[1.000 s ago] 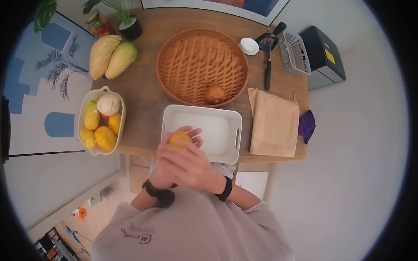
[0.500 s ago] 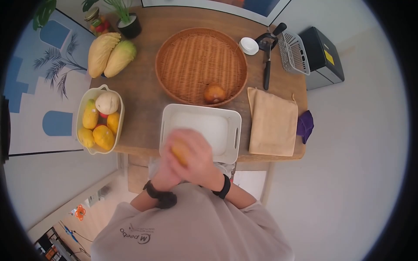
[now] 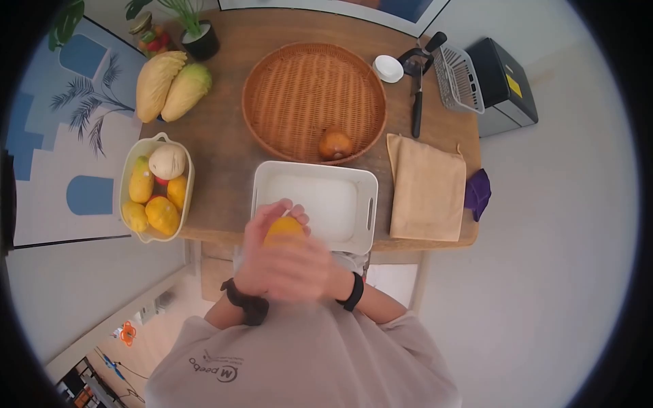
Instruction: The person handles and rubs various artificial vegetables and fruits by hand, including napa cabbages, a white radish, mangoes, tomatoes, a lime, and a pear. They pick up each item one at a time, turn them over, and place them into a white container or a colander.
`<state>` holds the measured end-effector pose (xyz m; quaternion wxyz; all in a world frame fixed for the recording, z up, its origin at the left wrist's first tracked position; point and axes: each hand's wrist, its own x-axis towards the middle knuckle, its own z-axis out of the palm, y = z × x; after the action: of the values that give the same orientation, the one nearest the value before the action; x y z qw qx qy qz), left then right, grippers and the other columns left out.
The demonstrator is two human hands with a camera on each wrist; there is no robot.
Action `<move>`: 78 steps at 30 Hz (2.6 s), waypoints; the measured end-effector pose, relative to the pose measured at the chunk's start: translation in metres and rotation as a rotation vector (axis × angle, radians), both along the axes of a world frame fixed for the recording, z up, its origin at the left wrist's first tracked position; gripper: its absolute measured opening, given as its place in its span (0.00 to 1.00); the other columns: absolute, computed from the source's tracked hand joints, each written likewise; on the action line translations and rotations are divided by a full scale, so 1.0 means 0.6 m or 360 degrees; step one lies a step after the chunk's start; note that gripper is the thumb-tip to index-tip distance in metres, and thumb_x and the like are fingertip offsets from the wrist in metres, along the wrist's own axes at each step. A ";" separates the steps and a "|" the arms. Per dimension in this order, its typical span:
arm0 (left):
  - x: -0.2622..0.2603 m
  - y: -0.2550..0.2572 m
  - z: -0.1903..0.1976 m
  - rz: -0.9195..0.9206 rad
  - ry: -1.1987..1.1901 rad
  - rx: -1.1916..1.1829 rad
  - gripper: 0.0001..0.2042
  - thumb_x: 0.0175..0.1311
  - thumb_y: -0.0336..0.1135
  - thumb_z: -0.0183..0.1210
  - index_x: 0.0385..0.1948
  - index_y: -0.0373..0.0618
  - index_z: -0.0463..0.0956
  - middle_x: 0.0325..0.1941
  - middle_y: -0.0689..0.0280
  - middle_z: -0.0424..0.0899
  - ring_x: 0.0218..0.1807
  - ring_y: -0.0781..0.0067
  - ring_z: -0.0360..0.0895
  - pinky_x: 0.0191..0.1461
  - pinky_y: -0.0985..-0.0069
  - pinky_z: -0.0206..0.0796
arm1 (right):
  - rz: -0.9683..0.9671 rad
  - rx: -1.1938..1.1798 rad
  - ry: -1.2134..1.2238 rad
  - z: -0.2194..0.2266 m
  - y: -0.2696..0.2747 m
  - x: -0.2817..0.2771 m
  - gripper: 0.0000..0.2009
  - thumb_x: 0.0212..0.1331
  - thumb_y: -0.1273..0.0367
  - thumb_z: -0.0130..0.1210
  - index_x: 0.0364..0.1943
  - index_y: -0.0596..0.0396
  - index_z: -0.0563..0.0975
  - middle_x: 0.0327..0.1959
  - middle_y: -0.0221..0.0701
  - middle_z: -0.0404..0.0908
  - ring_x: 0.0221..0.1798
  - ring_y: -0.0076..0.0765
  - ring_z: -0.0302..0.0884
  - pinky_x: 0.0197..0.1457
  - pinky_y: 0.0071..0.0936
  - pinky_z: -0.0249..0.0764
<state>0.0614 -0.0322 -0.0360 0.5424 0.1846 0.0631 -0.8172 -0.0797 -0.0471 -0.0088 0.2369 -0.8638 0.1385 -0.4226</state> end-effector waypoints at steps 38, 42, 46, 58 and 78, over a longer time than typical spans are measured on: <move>0.010 -0.004 -0.013 -0.0052 -0.0216 -0.0525 0.17 0.87 0.45 0.43 0.63 0.47 0.74 0.59 0.66 0.81 0.65 0.72 0.78 0.69 0.68 0.72 | -0.0066 0.0022 0.0334 -0.008 0.013 -0.005 0.18 0.61 0.70 0.64 0.54 0.64 0.84 0.60 0.47 0.84 0.63 0.61 0.82 0.69 0.51 0.78; -0.010 0.013 0.004 -0.0021 -0.0446 0.0087 0.17 0.86 0.48 0.41 0.59 0.49 0.74 0.58 0.66 0.81 0.66 0.73 0.77 0.71 0.68 0.71 | -0.0597 0.0529 -0.0048 0.005 -0.031 0.007 0.15 0.61 0.71 0.65 0.51 0.62 0.85 0.55 0.45 0.87 0.61 0.58 0.83 0.68 0.50 0.78; -0.010 0.004 -0.024 -0.0070 -0.0190 -0.0194 0.16 0.85 0.47 0.39 0.54 0.51 0.74 0.55 0.67 0.80 0.63 0.72 0.77 0.72 0.66 0.70 | -0.0239 0.0058 0.0120 0.005 0.005 0.013 0.14 0.50 0.76 0.65 0.44 0.62 0.86 0.49 0.46 0.86 0.56 0.57 0.85 0.62 0.48 0.81; -0.023 0.018 0.000 -0.0153 -0.0572 -0.0277 0.22 0.88 0.52 0.41 0.69 0.51 0.71 0.67 0.69 0.78 0.71 0.73 0.74 0.75 0.67 0.67 | -0.0364 0.0045 0.0174 -0.015 -0.001 -0.018 0.19 0.60 0.71 0.67 0.55 0.60 0.83 0.59 0.47 0.83 0.61 0.60 0.83 0.64 0.48 0.80; 0.033 0.029 0.008 -0.0305 -0.0680 -0.0331 0.22 0.88 0.50 0.43 0.66 0.44 0.74 0.62 0.65 0.83 0.65 0.75 0.79 0.71 0.70 0.70 | -0.0511 0.0366 0.0117 0.024 -0.032 -0.023 0.21 0.65 0.60 0.67 0.56 0.59 0.83 0.62 0.48 0.82 0.63 0.60 0.81 0.67 0.54 0.77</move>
<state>0.0810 -0.0151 -0.0309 0.4797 0.3016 -0.1550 -0.8093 -0.0937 -0.0664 0.0054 0.2584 -0.8127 0.3304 -0.4044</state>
